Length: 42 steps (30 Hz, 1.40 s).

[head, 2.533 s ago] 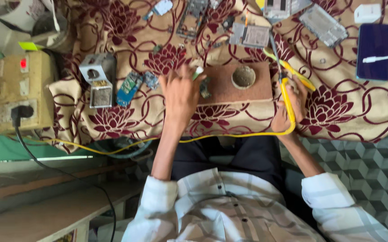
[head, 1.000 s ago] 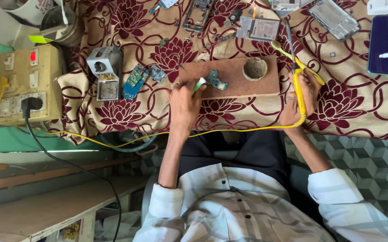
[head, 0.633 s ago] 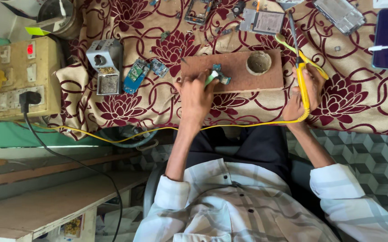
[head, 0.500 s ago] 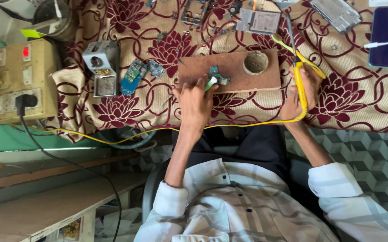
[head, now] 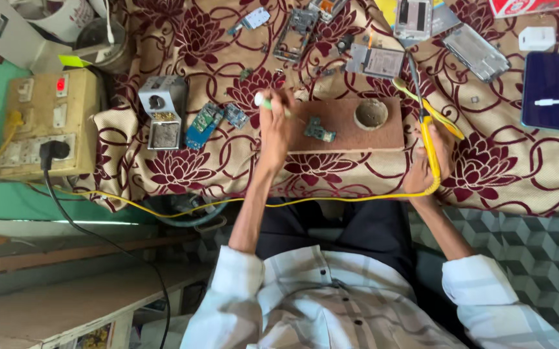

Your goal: The person uses a soldering iron and solder wire to solder components on a small blue circuit board. They repeatedly apply heat and solder to different points on the board while holding it steady with the other hand.

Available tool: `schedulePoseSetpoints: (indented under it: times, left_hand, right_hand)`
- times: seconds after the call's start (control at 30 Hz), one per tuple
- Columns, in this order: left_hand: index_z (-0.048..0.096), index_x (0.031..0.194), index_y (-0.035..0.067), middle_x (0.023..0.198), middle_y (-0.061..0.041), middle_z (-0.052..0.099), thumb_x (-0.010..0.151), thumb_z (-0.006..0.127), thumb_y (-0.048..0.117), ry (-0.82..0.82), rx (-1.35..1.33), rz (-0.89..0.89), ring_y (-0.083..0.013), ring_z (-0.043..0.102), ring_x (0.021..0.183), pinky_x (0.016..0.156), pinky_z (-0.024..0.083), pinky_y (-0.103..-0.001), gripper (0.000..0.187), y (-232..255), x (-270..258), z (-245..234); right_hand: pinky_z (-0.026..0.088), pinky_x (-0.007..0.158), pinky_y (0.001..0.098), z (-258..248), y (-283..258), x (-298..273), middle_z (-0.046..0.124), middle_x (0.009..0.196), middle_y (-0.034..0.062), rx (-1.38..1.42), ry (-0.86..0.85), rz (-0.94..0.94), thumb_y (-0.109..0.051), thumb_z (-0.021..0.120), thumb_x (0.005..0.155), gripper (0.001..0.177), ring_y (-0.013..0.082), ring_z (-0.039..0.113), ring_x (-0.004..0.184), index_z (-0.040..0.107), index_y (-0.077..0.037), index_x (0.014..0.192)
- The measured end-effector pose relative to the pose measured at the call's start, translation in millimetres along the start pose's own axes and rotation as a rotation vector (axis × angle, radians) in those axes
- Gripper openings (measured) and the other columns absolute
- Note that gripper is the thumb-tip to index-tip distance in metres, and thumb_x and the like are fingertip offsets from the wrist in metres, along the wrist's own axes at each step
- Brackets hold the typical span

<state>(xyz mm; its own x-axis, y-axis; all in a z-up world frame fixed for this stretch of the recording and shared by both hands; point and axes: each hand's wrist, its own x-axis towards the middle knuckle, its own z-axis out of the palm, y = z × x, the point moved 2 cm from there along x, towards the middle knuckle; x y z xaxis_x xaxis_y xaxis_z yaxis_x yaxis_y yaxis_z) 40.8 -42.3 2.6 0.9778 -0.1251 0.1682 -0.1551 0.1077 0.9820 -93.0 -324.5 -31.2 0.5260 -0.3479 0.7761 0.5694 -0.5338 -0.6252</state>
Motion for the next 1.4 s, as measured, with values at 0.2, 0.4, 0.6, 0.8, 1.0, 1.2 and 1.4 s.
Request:
schedulePoseSetpoints:
  times: [0.2, 0.4, 0.6, 0.8, 1.0, 1.2, 1.4]
  left_hand:
    - [0.043, 0.120, 0.007, 0.105, -0.008, 0.053, 0.115, 0.042, 0.034, -0.155, -0.273, 0.094, -0.0178, 0.046, 0.088, 0.073, 0.035, -0.033, 0.027, -15.2, 35.3, 15.5]
    - [0.041, 0.114, 0.008, 0.103, -0.006, 0.047, 0.118, 0.036, 0.026, -0.324, -0.147, 0.331, -0.0165, 0.050, 0.095, 0.093, 0.044, -0.033, 0.019, -9.1, 24.3, 25.5]
    - [0.041, 0.114, 0.007, 0.106, -0.009, 0.048, 0.116, 0.039, 0.022, -0.281, -0.149, 0.315, -0.0168, 0.052, 0.096, 0.095, 0.044, -0.035, 0.015, -0.3, 10.6, 15.5]
    - [0.042, 0.124, 0.006, 0.106, -0.009, 0.059, 0.115, 0.036, 0.020, -0.275, -0.181, 0.387, -0.0175, 0.066, 0.103, 0.104, 0.051, -0.037, 0.018, 4.5, 8.1, 16.0]
    - [0.042, 0.123, 0.002, 0.117, -0.012, 0.050, 0.115, 0.041, 0.012, -0.376, -0.113, 0.296, -0.0191, 0.064, 0.103, 0.101, 0.048, -0.037, 0.013, 2.3, 12.1, 30.0]
    - [0.044, 0.118, 0.003, 0.122, -0.013, 0.056, 0.118, 0.039, 0.010, -0.303, 0.080, 0.402, -0.0194, 0.065, 0.100, 0.103, 0.052, -0.037, 0.009, 10.1, 0.2, 15.6]
    - [0.042, 0.122, 0.000, 0.128, -0.016, 0.056, 0.111, 0.038, 0.010, -0.277, 0.016, 0.281, -0.0195, 0.070, 0.102, 0.102, 0.054, -0.040, 0.016, 18.8, -17.2, 16.1]
  right_hand:
    - [0.055, 0.108, 0.0394, 1.1, -2.9, 5.1, 0.064, 0.136, 0.0186, -0.058, -0.031, 0.022, -0.018, 0.048, 0.118, 0.036, 0.0334, 0.068, 0.120, 0.052, 0.003, 0.147]
    - [0.054, 0.110, 0.0455, 3.5, -22.9, 15.5, 0.061, 0.137, 0.0204, -0.184, -0.013, -0.158, -0.018, 0.050, 0.114, 0.037, 0.0430, 0.061, 0.126, 0.053, 0.003, 0.144]
    - [0.057, 0.105, 0.0428, 3.4, -13.6, 13.1, 0.058, 0.138, 0.0226, -0.043, 0.004, -0.010, -0.018, 0.049, 0.120, 0.033, 0.0369, 0.069, 0.120, 0.053, 0.003, 0.145]
    - [0.059, 0.101, 0.0421, 2.4, -11.7, 10.4, 0.056, 0.139, 0.0258, -0.066, -0.009, -0.056, -0.018, 0.048, 0.118, 0.034, 0.0375, 0.068, 0.120, 0.054, 0.003, 0.143]
    - [0.058, 0.105, 0.0441, -1.7, -12.1, 11.4, 0.056, 0.142, 0.0277, -0.075, -0.041, -0.037, -0.014, 0.046, 0.119, 0.032, 0.0392, 0.066, 0.124, 0.053, 0.004, 0.145]
    - [0.058, 0.108, 0.0469, 1.5, -9.0, 9.6, 0.053, 0.141, 0.0260, -0.032, -0.028, -0.020, -0.014, 0.049, 0.113, 0.037, 0.0384, 0.066, 0.127, 0.052, 0.004, 0.145]
    - [0.060, 0.111, 0.0513, 1.0, -12.8, 11.7, 0.048, 0.143, 0.0275, -0.003, -0.029, -0.065, -0.019, 0.049, 0.119, 0.035, 0.0429, 0.061, 0.133, 0.052, 0.004, 0.145]
